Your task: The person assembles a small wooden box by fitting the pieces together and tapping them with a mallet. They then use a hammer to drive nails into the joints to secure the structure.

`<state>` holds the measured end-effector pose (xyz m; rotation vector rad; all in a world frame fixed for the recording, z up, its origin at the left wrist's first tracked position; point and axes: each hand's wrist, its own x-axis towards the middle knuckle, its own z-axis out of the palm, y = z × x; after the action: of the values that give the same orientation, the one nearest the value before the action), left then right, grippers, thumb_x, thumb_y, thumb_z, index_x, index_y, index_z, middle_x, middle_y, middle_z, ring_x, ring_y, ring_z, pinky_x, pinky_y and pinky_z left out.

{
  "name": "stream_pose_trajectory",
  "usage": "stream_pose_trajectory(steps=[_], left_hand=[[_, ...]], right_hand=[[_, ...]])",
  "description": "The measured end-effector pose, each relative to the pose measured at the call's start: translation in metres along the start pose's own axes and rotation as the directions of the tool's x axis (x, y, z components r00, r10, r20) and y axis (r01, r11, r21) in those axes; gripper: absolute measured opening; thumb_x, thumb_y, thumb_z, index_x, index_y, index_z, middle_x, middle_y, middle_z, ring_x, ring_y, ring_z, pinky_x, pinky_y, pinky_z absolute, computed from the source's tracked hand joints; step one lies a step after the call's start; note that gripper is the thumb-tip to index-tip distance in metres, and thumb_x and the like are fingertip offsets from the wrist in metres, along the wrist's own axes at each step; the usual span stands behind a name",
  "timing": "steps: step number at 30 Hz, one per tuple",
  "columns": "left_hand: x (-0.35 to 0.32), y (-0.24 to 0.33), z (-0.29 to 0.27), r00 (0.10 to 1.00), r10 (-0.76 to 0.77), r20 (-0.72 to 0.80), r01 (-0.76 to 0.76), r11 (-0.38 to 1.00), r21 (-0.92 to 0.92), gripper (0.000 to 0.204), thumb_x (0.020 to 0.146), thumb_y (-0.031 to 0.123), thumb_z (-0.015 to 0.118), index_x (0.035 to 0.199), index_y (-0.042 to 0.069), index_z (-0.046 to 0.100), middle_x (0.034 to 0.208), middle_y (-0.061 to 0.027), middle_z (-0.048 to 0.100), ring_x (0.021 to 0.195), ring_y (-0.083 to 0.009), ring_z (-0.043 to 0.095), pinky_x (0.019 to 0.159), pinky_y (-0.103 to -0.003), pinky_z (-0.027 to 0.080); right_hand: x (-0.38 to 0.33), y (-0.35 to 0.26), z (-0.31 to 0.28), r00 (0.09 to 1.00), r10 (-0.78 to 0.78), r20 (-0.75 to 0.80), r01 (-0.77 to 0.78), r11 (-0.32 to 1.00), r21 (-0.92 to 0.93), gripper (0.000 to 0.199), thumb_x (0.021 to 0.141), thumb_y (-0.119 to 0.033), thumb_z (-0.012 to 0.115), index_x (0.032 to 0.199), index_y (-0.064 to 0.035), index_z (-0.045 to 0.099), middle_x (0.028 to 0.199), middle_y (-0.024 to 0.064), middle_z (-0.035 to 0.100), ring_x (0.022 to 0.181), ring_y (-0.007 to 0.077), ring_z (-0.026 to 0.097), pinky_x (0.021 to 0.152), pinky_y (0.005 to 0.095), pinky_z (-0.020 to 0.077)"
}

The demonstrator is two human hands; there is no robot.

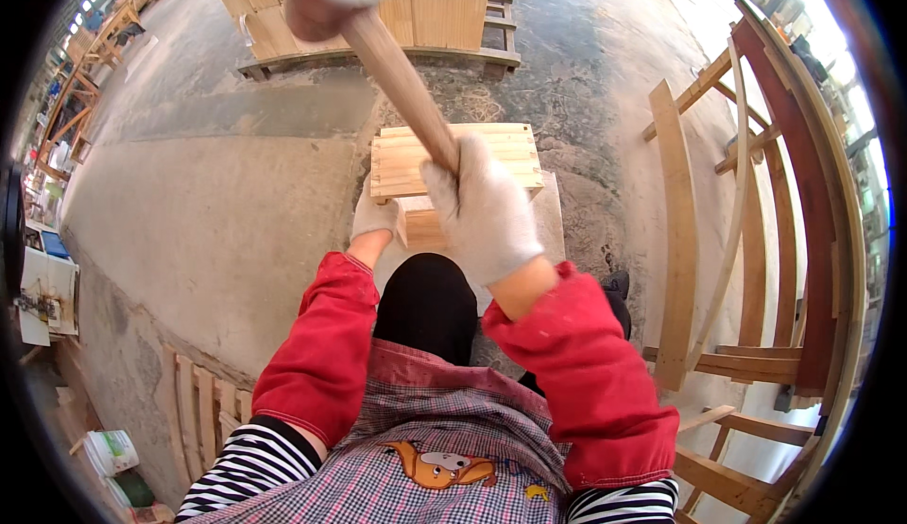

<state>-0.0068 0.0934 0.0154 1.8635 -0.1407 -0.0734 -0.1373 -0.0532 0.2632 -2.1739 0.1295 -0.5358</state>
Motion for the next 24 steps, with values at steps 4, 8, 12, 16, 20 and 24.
stream_pose_trajectory(steps=[4, 8, 12, 16, 20, 24], left_hand=[[0.001, 0.002, 0.008, 0.999, -0.03, 0.037, 0.029, 0.999, 0.025, 0.063, 0.087, -0.001, 0.052, 0.149, 0.004, 0.042, 0.139, -0.0187, 0.059, 0.131, -0.0308, 0.055, 0.108, -0.036, 0.043], [-0.009, 0.017, -0.001, 0.999, -0.049, 0.024, 0.045, 0.99, 0.132, 0.063, 0.088, -0.001, 0.052, 0.149, 0.005, 0.042, 0.139, -0.0183, 0.059, 0.131, -0.0306, 0.056, 0.108, -0.035, 0.044], [-0.006, 0.005, -0.003, 1.0, -0.019, 0.015, 0.019, 1.0, -0.001, 0.063, 0.088, -0.001, 0.052, 0.15, 0.008, 0.042, 0.138, -0.0179, 0.06, 0.131, -0.0302, 0.056, 0.108, -0.036, 0.044], [-0.006, -0.001, 0.008, 0.999, -0.02, 0.039, 0.02, 1.0, 0.006, 0.063, 0.089, 0.001, 0.052, 0.15, 0.011, 0.043, 0.138, -0.0177, 0.06, 0.129, -0.0315, 0.057, 0.106, -0.037, 0.045], [-0.004, 0.016, 0.004, 0.992, -0.125, 0.029, 0.118, 0.977, 0.176, 0.06, 0.09, 0.006, 0.055, 0.149, 0.012, 0.044, 0.132, -0.0196, 0.063, 0.124, -0.0358, 0.059, 0.102, -0.04, 0.047], [-0.013, 0.035, -0.011, 0.995, -0.098, 0.0, 0.097, 0.981, 0.166, 0.059, 0.09, 0.009, 0.056, 0.147, 0.013, 0.045, 0.126, -0.0205, 0.066, 0.12, -0.0379, 0.061, 0.099, -0.042, 0.049]], right_hand=[[-0.008, 0.072, 0.016, 0.925, 0.236, 0.299, -0.067, 0.873, -0.483, 0.035, 0.099, -0.037, 0.058, 0.105, -0.0026, 0.056, 0.082, 0.0265, 0.067, 0.081, 0.0471, 0.066, 0.07, 0.0539, 0.0509], [0.016, 0.024, -0.017, 0.945, 0.125, 0.301, 0.03, 0.887, -0.462, 0.034, 0.098, -0.037, 0.06, 0.1, -0.0033, 0.059, 0.08, 0.0251, 0.068, 0.078, 0.0457, 0.066, 0.069, 0.0536, 0.0513], [0.0, -0.015, -0.029, 0.98, 0.043, 0.195, 0.0, 0.977, -0.215, 0.034, 0.097, -0.037, 0.06, 0.099, -0.0035, 0.058, 0.081, 0.0249, 0.068, 0.076, 0.0451, 0.066, 0.068, 0.0524, 0.0513], [-0.038, 0.037, 0.003, 0.981, 0.128, 0.148, -0.081, 0.954, -0.287, 0.034, 0.098, -0.037, 0.059, 0.104, -0.0043, 0.055, 0.082, 0.0248, 0.068, 0.078, 0.0449, 0.067, 0.07, 0.0534, 0.0517], [-0.026, 0.057, -0.015, 0.934, 0.224, 0.278, -0.055, 0.86, -0.508, 0.035, 0.098, -0.039, 0.059, 0.101, -0.004, 0.057, 0.083, 0.0236, 0.069, 0.078, 0.0437, 0.068, 0.071, 0.0527, 0.0528], [-0.013, -0.006, -0.05, 0.965, 0.107, 0.238, -0.006, 0.921, -0.389, 0.033, 0.096, -0.036, 0.063, 0.096, -0.0033, 0.061, 0.08, 0.0226, 0.067, 0.08, 0.0428, 0.067, 0.068, 0.0493, 0.0525]])
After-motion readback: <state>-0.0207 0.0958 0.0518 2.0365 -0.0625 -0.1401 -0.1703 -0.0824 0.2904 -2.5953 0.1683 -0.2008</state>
